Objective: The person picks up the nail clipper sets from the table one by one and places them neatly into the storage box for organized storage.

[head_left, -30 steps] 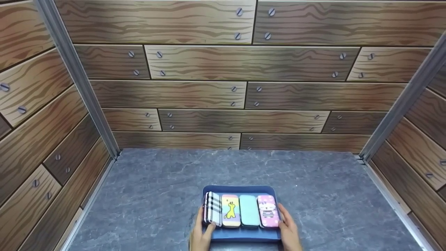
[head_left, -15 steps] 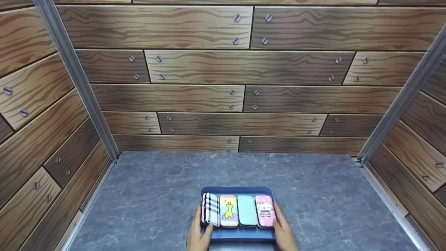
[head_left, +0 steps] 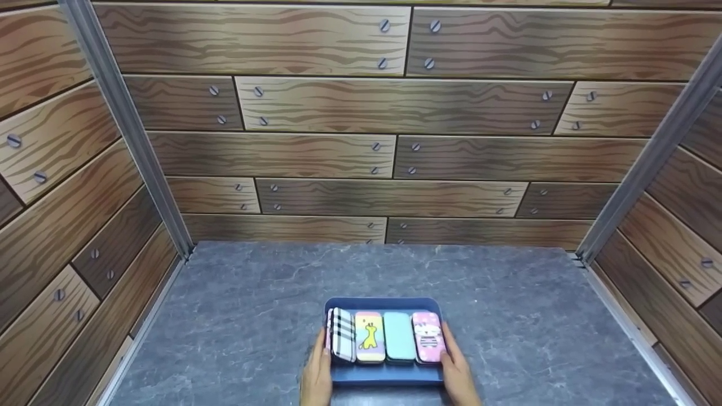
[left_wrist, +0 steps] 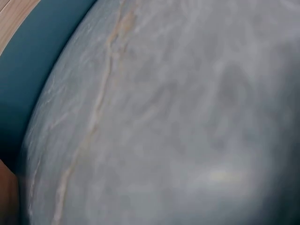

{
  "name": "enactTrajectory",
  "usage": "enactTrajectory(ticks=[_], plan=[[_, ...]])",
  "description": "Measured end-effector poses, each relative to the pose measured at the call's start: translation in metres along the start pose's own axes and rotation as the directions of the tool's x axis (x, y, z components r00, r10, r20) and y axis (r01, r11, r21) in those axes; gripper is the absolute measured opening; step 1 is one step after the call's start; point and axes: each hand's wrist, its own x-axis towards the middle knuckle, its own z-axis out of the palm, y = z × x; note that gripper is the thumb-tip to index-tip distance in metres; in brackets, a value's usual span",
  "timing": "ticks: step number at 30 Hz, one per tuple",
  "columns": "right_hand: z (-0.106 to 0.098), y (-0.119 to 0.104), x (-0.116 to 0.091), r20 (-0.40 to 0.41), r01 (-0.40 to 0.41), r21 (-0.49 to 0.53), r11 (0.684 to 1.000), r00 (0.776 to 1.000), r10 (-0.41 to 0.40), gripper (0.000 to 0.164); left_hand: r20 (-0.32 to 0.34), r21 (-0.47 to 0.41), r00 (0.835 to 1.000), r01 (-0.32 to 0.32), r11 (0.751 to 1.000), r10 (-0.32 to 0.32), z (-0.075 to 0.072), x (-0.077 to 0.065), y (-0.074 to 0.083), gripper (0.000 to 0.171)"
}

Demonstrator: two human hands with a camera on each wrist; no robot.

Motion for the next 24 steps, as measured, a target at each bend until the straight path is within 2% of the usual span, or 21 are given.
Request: enactTrajectory(ticks=[2,5,7,9,12,16,21,24], plan=[[0.0,0.001,0.0,0.018,0.078,0.0,0.997,0.997,-0.078,0.054,-0.001,0.008,1.0,-0.001,1.0,0.001,0.0,0.001,0.0,0.045],[0.0,0.005,0.001,0.025,0.223,0.011,0.975,0.974,-0.223,0.049,-0.001,0.019,1.0,0.014,1.0,-0.014,0.0,0.001,0.001,0.045],[-0.001,0.006,0.001,0.021,0.276,0.026,0.961,0.961,-0.277,0.047,-0.003,0.014,1.0,0.014,1.0,-0.014,0.001,0.002,0.001,0.045],[-0.001,0.006,0.003,0.018,0.293,0.04,0.955,0.956,-0.294,0.046,-0.003,0.004,1.0,0.021,1.0,-0.021,0.001,0.003,0.003,0.045],[-0.004,0.004,0.001,0.023,0.231,0.038,0.972,0.972,-0.232,0.047,-0.004,-0.001,0.999,0.033,0.999,-0.034,0.002,0.002,0.003,0.044],[-0.006,-0.002,0.0,0.018,0.089,0.012,0.996,0.996,-0.089,0.051,-0.001,-0.012,0.998,0.06,0.998,-0.06,0.002,0.002,0.004,0.044],[-0.006,-0.008,-0.001,-0.015,-0.049,0.009,0.999,0.999,0.049,0.055,-0.018,-0.037,0.997,0.072,0.997,-0.073,0.002,0.002,0.003,0.043],[-0.006,-0.006,-0.005,-0.02,-0.103,0.005,0.995,0.994,0.103,0.055,-0.041,-0.035,0.998,0.041,0.999,-0.043,0.001,0.0,0.0,0.041]])
